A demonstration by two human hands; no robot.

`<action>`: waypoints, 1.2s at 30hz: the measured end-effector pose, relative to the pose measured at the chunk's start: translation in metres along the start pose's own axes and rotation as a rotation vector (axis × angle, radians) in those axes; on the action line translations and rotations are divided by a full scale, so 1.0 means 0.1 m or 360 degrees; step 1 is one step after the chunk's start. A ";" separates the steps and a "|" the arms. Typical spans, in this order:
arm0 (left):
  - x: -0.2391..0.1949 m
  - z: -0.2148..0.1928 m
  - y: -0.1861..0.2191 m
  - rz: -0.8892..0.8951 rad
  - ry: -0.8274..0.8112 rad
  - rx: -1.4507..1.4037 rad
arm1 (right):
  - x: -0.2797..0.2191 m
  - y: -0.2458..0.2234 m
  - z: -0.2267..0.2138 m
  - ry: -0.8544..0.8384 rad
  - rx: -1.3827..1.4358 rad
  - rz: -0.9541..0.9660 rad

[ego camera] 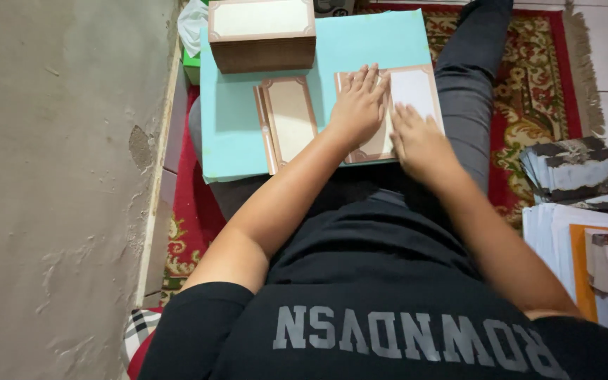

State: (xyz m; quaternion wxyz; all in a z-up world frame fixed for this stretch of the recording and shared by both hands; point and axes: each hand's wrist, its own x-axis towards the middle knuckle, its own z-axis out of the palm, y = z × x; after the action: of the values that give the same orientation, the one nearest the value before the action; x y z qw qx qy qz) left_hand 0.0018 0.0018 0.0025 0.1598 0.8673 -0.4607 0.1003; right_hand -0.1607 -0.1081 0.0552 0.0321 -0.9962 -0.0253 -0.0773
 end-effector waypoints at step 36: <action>-0.03 -0.05 0.05 -0.0165 -0.0095 0.0011 | -0.51 -0.24 -0.08 -0.0111 0.0039 -0.0015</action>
State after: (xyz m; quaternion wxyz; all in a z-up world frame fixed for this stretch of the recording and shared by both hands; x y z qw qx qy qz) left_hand -0.0046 0.0031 0.0068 0.1479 0.8931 -0.4194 0.0676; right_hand -0.2140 -0.0868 0.0567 0.0431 -0.9977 -0.0321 -0.0423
